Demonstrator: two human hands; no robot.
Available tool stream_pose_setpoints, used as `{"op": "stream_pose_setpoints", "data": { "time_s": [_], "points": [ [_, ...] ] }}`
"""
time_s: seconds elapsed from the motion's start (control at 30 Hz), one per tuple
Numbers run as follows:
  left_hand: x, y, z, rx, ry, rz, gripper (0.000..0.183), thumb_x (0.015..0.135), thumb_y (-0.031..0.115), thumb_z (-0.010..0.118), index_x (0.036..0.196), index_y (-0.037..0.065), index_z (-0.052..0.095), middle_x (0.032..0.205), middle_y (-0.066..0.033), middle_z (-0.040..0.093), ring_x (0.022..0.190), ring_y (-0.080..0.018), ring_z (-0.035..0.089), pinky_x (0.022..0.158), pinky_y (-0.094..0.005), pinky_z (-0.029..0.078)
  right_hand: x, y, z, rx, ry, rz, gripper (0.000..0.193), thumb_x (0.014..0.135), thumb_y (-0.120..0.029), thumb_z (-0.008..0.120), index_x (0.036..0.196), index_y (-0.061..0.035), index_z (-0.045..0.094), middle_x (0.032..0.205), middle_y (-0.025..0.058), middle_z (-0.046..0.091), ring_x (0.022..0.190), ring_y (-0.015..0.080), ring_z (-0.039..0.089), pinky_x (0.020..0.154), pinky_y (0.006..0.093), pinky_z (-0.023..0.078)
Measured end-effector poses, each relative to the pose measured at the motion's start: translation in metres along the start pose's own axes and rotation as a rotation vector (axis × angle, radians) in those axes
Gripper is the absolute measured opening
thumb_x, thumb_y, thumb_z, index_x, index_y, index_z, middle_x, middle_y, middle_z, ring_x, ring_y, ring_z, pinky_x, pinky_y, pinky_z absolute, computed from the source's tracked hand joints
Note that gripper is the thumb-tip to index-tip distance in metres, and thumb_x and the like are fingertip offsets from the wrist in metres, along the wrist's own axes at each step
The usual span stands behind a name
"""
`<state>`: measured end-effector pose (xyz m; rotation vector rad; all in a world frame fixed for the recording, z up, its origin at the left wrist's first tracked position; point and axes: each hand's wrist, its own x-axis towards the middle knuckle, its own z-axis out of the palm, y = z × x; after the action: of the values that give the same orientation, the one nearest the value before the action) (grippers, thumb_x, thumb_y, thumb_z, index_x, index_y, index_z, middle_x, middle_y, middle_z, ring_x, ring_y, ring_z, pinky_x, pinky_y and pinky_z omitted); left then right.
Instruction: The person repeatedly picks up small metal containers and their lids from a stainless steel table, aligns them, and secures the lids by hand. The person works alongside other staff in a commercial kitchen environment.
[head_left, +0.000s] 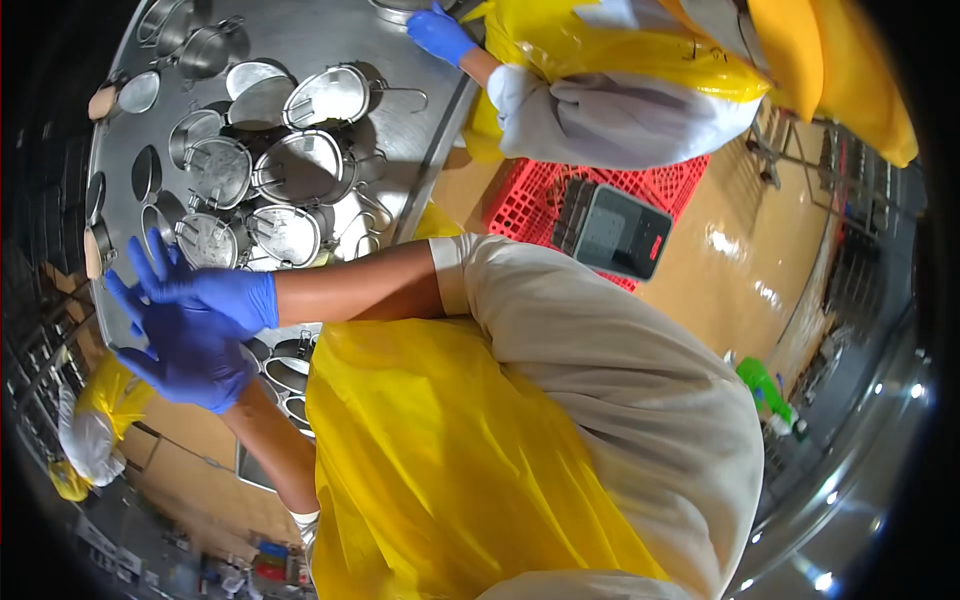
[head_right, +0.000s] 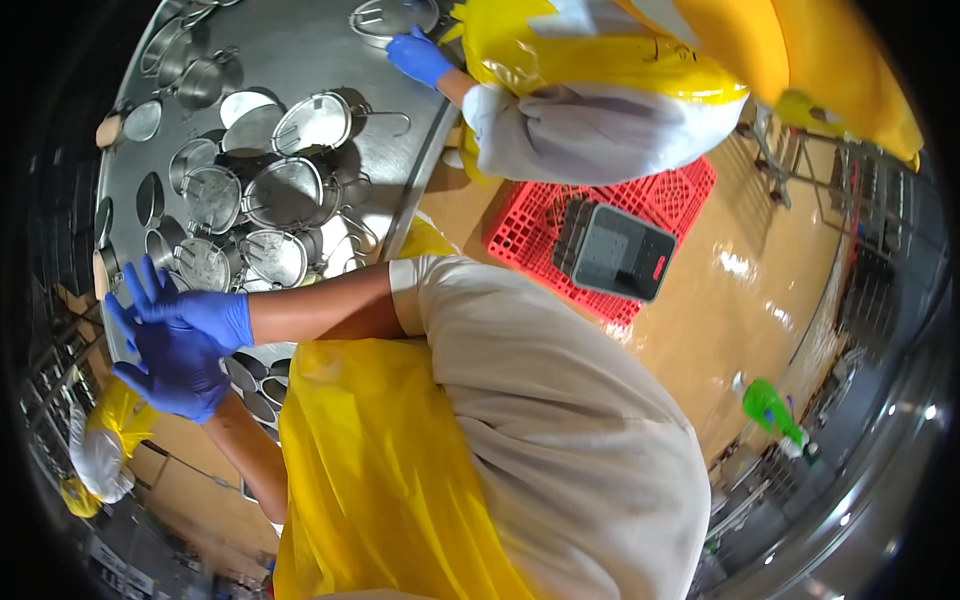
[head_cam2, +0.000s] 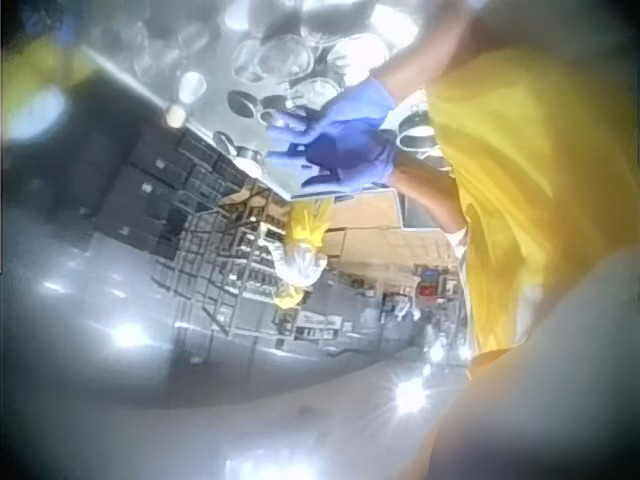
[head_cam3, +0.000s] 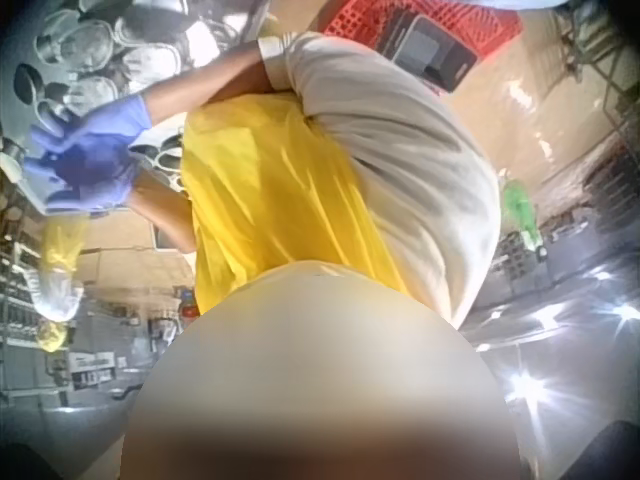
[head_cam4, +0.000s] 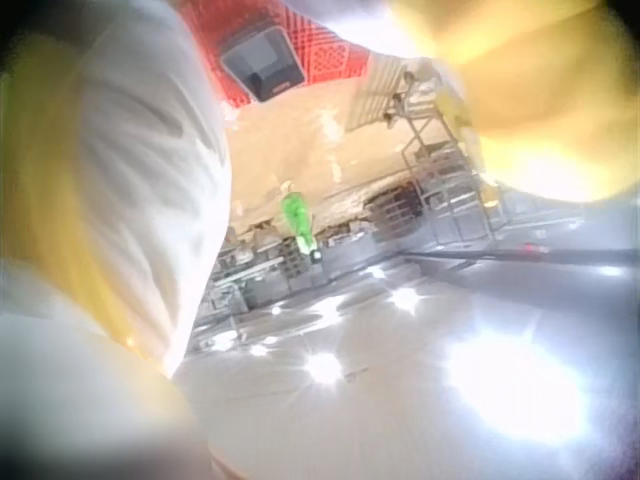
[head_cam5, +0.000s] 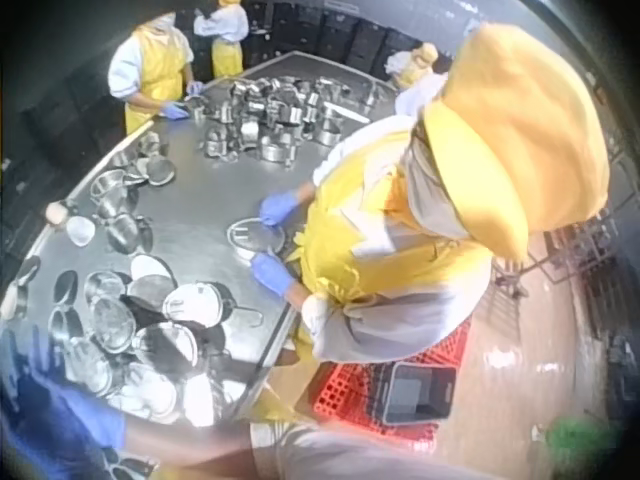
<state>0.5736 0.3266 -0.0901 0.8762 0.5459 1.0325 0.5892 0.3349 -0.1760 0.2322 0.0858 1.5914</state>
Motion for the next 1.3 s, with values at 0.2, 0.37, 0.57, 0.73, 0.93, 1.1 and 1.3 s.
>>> {"op": "stream_pose_setpoints", "data": {
  "time_s": [0.2,0.37,0.57,0.73,0.93,1.1,1.3],
  "points": [
    [0.02,-0.017,0.008,0.127,-0.097,0.07,0.091,0.099,0.066,0.047,0.162,0.002,0.029,0.169,-0.0358,0.014,0.157,-0.0536,0.012,0.128,-0.0684,0.002,-0.031,-0.002,0.013,-0.007,0.069,0.012,0.063,0.095,-0.037,0.077,0.142,-0.0033,0.053,0.138,0.0153,0.065,0.123,0.0275,0.064,0.105,0.0433,0.052],
    [0.028,-0.015,-0.025,0.293,-0.051,0.163,0.072,0.105,0.049,0.046,0.157,0.0,0.037,0.162,-0.0315,0.033,0.154,-0.0487,0.029,0.127,-0.0651,0.02,-0.045,0.033,0.009,-0.08,0.238,-0.103,0.056,0.1,-0.044,0.071,0.139,-0.0071,0.056,0.129,0.0107,0.068,0.112,0.0209,0.066,0.098,0.039,0.055],
    [-0.034,-0.019,-0.041,0.927,0.032,0.571,0.054,0.107,0.022,0.049,0.154,-0.005,0.045,0.154,-0.0195,0.05,0.136,-0.0301,0.053,0.114,-0.0417,0.042,-0.055,0.067,0.005,-0.154,0.085,-0.545,0.047,0.106,-0.042,0.056,0.14,-0.0092,0.056,0.121,0.0062,0.063,0.11,0.0142,0.058,0.095,0.033,0.051],
    [-0.113,0.008,-0.152,1.155,0.333,0.507,0.059,0.101,0.031,0.07,0.149,0.001,0.054,0.146,-0.0186,0.06,0.125,-0.033,0.061,0.11,-0.0369,0.041,-0.077,0.139,0.005,-0.441,0.161,-0.321,0.049,0.109,-0.033,0.053,0.149,-0.0056,0.047,0.131,0.0088,0.058,0.119,0.0184,0.055,0.102,0.034,0.047],
    [-0.17,0.141,-0.156,0.968,0.199,0.629,0.064,0.086,0.017,0.08,0.147,0.01,0.06,0.151,-0.0142,0.056,0.144,-0.0323,0.046,0.121,-0.0433,0.036,-0.114,0.241,0.04,-1.114,0.247,-0.322,0.055,0.113,-0.034,0.048,0.157,-0.0027,0.038,0.146,0.0122,0.05,0.133,0.0235,0.051,0.112,0.0362,0.042],
    [-0.245,0.245,-0.204,0.534,0.38,0.531,0.058,0.096,0.026,0.073,0.149,0.008,0.057,0.14,-0.0121,0.061,0.107,-0.0161,0.064,0.09,-0.0287,0.053,-0.126,0.356,0.066,-1.386,-0.128,-0.199,0.062,0.114,-0.035,0.046,0.161,0.0014,0.029,0.154,0.0172,0.045,0.14,0.0271,0.048,0.116,0.0394,0.039],
    [-0.309,0.282,-0.254,0.762,0.478,0.819,0.073,0.11,0.047,0.045,0.168,0.01,0.021,0.165,-0.0186,0.029,0.136,-0.0283,0.046,0.112,-0.0418,0.038,-0.14,0.429,0.073,-1.253,-0.406,0.138,0.089,0.106,-0.072,0.029,0.169,-0.0096,0.016,0.174,0.0086,0.021,0.158,0.027,0.024,0.128,0.0417,0.019]
  ]
}}
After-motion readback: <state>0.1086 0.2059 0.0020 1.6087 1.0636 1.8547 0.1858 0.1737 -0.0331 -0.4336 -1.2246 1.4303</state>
